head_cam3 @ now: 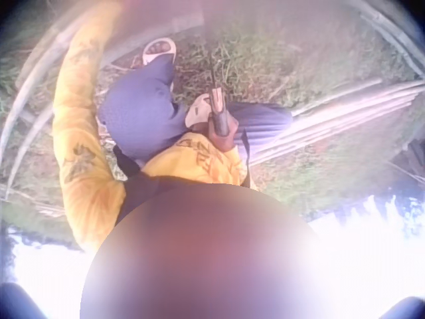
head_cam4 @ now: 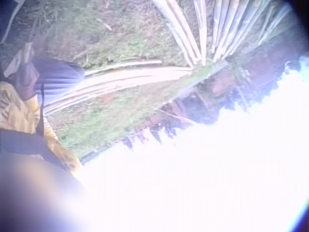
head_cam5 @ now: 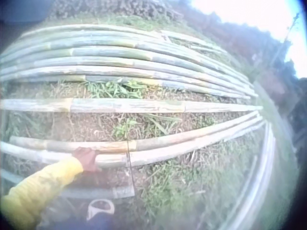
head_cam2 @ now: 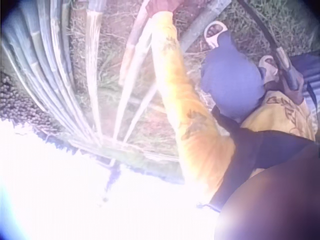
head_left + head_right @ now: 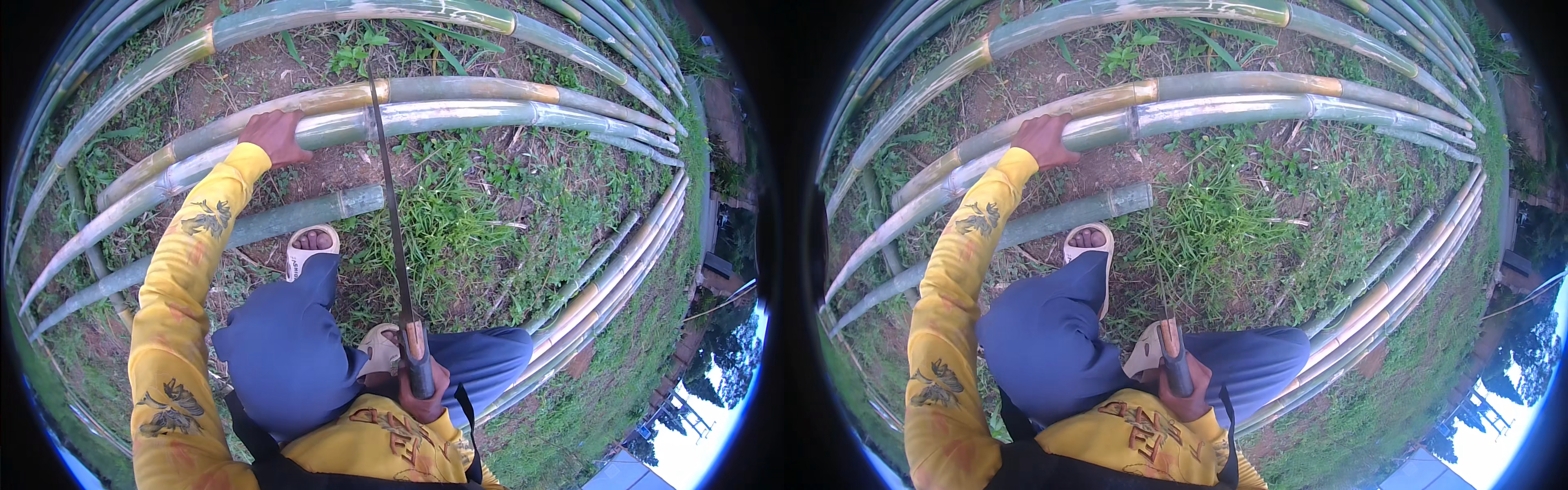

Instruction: The person uses a machete to cut long bamboo poles into shorter sections. They position the poles on the ground, strike them with the machete to sever them, and then move the cut pieces aside.

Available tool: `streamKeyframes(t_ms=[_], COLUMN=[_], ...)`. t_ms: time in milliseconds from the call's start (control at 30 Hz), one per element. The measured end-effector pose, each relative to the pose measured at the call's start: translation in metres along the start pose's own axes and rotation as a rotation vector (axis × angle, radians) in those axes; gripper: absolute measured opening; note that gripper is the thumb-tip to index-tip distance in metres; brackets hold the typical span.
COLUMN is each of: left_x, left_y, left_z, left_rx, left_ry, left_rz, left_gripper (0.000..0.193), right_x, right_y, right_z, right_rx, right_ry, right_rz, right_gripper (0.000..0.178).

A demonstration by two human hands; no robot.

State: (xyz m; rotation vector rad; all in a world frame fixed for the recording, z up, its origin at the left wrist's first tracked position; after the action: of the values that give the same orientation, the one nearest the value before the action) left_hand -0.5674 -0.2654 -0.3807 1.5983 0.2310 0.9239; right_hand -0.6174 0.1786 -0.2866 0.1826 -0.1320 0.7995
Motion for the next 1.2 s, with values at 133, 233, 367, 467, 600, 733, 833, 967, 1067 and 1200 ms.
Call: streamKeyframes(t_ms=[133,233,367,467,600,733,833,967,1067,1200], left_x=[-0.004,-0.005,0.002,-0.005,0.001,-0.003,0.008,0.0,0.0,0.004], left_y=[-0.004,-0.006,-0.001,-0.007,-0.008,-0.007,-0.005,-0.003,-0.004,-0.005], left_z=[-0.007,-0.005,0.003,-0.01,-0.007,0.001,-0.009,-0.01,-0.008,-0.005], left_rx=[0.002,0.016,0.003,0.029,0.033,0.03,0.025,-0.035,-0.034,-0.057], left_ry=[-0.03,-0.04,-0.009,-0.042,-0.033,0.004,-0.024,0.007,-0.01,0.005], left_rz=[-0.008,0.027,0.019,0.047,0.131,0.158,-0.012,0.072,0.041,-0.019], left_gripper=[0.082,0.081,0.082,0.082,0.079,0.079,0.076,0.085,0.082,0.077], right_x=[-0.056,-0.036,0.002,-0.062,-0.083,-0.09,-0.09,-0.089,-0.042,0.002], right_y=[-0.013,-0.006,-0.006,-0.015,-0.03,-0.032,-0.029,-0.028,-0.012,0.008], right_z=[-0.015,-0.02,0.027,-0.01,0.016,0.036,0.035,0.011,-0.002,0.008], right_rx=[0.034,0.006,0.13,-0.028,0.05,0.093,0.072,-0.012,0.021,0.043], right_ry=[-0.142,-0.142,-0.04,-0.209,-0.041,-0.034,0.033,0.045,0.034,-0.002], right_rz=[0.006,0.057,0.067,0.0,0.045,0.098,0.056,0.047,0.064,0.058], right_gripper=[0.023,0.03,0.03,0.014,0.012,0.016,0.016,0.014,0.015,0.022])
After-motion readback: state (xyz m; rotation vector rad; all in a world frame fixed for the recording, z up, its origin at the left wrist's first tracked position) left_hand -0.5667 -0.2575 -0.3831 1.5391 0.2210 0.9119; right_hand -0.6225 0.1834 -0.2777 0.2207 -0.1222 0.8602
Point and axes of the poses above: each hand's wrist, its own x-axis away from the middle knuckle, its own y-axis out of the back of the hand, z = x × y, the point moved 7 cm from there along -x, towards the middle knuckle, and after that the axes turned 15 degrees about -x, right-handed, at the moved point
